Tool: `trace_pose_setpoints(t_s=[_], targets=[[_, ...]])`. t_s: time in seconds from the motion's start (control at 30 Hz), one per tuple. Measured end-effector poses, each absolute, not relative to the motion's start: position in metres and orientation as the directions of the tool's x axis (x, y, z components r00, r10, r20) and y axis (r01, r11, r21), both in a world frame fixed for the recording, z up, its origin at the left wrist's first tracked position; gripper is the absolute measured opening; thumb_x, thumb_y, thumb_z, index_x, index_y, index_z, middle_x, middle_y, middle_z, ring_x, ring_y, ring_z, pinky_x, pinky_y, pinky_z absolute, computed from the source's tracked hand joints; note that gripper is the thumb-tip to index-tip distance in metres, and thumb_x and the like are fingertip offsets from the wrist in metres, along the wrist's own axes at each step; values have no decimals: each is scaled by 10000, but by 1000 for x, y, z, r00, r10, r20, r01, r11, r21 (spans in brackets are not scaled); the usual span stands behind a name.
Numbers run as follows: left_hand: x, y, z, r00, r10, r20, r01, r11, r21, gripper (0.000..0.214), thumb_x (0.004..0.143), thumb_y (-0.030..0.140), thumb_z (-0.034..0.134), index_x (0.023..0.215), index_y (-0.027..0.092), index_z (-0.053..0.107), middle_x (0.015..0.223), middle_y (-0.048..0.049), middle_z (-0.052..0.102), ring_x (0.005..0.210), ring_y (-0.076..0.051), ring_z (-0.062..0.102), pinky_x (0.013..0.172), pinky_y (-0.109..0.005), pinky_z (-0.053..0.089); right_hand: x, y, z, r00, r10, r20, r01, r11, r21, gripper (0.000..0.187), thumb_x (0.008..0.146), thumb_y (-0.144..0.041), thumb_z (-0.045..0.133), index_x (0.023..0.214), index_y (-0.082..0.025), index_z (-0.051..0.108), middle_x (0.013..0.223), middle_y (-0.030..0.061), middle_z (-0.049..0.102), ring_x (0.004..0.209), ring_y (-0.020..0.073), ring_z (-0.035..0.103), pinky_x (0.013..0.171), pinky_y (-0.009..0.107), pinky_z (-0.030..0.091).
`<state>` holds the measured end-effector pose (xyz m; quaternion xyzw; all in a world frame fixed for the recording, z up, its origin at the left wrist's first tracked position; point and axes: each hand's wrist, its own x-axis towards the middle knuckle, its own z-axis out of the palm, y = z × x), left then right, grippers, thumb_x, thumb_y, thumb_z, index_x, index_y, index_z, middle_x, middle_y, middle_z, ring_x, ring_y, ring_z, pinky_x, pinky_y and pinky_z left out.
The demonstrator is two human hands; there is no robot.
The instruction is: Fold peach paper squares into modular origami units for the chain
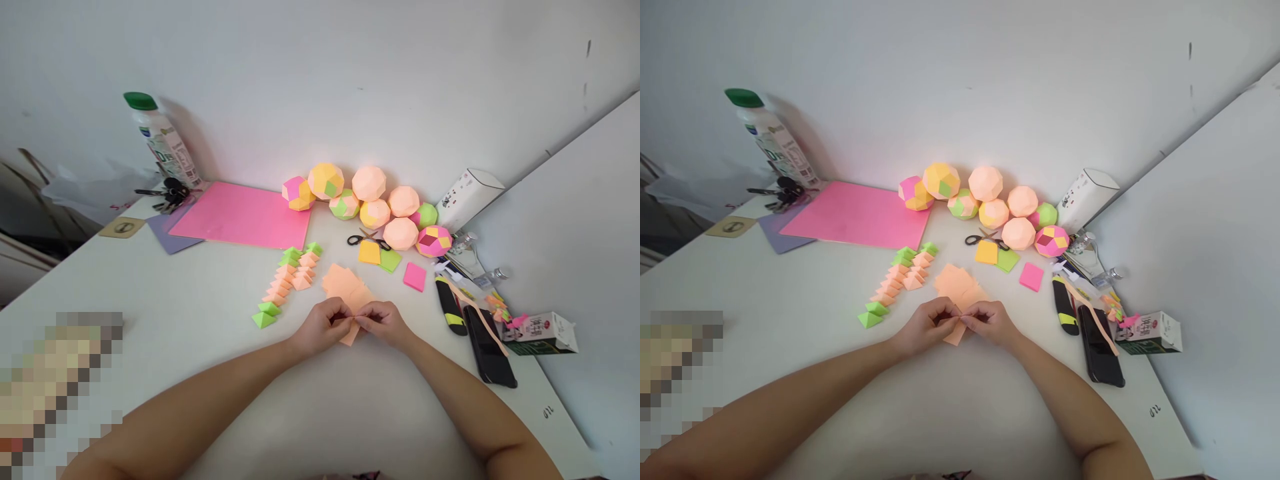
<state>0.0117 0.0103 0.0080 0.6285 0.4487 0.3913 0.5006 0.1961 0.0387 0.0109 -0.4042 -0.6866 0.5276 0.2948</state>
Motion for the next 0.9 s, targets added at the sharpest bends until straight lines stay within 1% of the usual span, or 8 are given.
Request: trace_pose_setpoints(t_s=[0.17, 0.27, 0.43, 0.5, 0.6, 0.77, 0.9], targets=[[10, 10, 11, 282, 959, 7, 125, -44, 991, 59, 739, 182, 522, 685, 161, 508, 651, 14, 532, 556, -88, 436, 508, -208, 360, 200, 39, 8, -479, 877, -30, 213, 83, -974, 191, 766, -321, 628, 678, -153, 603, 584, -10, 557, 510, 95, 502, 482, 216, 417], [10, 10, 12, 278, 960, 19, 125, -56, 991, 60, 732, 175, 515, 675, 161, 503, 628, 21, 509, 548, -84, 414, 502, -205, 350, 201, 40, 6, -479, 878, -25, 201, 82, -976, 186, 761, -329, 625, 701, -157, 586, 604, -13, 540, 516, 92, 485, 482, 212, 419], [11, 10, 8, 302, 953, 24, 147, -72, 987, 47, 730, 183, 508, 693, 162, 525, 623, 24, 495, 542, -85, 402, 496, -206, 336, 198, 40, 11, -531, 847, 16, 255, 178, -950, 123, 771, -280, 587, 738, -163, 606, 674, 20, 585, 592, 119, 523, 529, 228, 437], [12, 10, 6, 313, 949, 47, 158, -100, 982, 44, 722, 174, 505, 689, 164, 532, 634, 24, 493, 547, -86, 400, 500, -206, 332, 197, 40, 13, -544, 838, 30, 284, 218, -934, 101, 760, -248, 577, 717, -161, 606, 658, 21, 588, 593, 122, 516, 532, 230, 427], [12, 11, 6, 331, 940, 80, 175, -145, 974, 50, 713, 160, 500, 679, 162, 537, 660, 17, 497, 567, -91, 406, 517, -213, 338, 197, 40, 15, -548, 836, 26, 311, 233, -922, 64, 728, -199, 567, 680, -159, 583, 621, 6, 569, 565, 112, 491, 521, 224, 406], [13, 11, 12, 327, 943, 56, 166, -116, 979, 32, 670, 137, 505, 652, 164, 508, 624, 32, 469, 549, -85, 384, 500, -206, 321, 200, 42, 11, -535, 845, -2, 297, 186, -937, 52, 699, -164, 562, 649, -155, 552, 596, -16, 521, 526, 89, 444, 482, 204, 361], [14, 12, 17, 291, 957, 21, 128, -61, 990, 43, 652, 138, 511, 634, 164, 482, 593, 44, 438, 533, -80, 368, 487, -203, 307, 203, 46, 8, -506, 861, -46, 258, 101, -961, 97, 710, -233, 595, 666, -156, 556, 592, -19, 524, 508, 89, 455, 471, 206, 374]])
